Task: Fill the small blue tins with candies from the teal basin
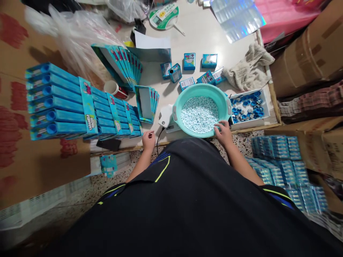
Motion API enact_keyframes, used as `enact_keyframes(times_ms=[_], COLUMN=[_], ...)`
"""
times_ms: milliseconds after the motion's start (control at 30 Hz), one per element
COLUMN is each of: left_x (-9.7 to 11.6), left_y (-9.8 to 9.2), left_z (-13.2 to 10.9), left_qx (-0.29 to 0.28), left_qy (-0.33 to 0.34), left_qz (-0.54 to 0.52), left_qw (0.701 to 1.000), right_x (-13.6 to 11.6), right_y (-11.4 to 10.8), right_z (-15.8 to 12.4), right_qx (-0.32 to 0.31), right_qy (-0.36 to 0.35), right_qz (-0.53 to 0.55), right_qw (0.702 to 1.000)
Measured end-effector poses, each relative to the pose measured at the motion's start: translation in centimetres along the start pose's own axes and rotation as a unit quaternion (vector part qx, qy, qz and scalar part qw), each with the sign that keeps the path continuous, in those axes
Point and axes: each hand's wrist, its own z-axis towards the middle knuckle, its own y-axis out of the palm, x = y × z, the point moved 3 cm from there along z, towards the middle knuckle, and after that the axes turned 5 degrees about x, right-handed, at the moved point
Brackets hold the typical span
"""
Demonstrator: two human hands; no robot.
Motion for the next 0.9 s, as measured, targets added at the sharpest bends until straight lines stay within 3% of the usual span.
enact_keyframes(times_ms=[433,633,900], left_x=[3.1,3.9,3.0], left_y=[-0.3,0.8,3.1], left_z=[4.6,7.5,9.4], left_qx=[0.121,0.096,0.01], left_qy=[0.016,0.001,-0.051], left_qz=[-0.003,0.018,0.113], left_qw=[0.993,0.995,0.992], right_x=[0.5,0.6,0.8], right_y=[0.7,0.9,1.1], right_z=[-0.3,-0.4,-0.5], right_qx=[-0.032,-0.032,-0.018], right_qy=[0.007,0.009,0.005], right_qz=[-0.007,-0.009,-0.009], right_qw=[0.999,0.999,1.0])
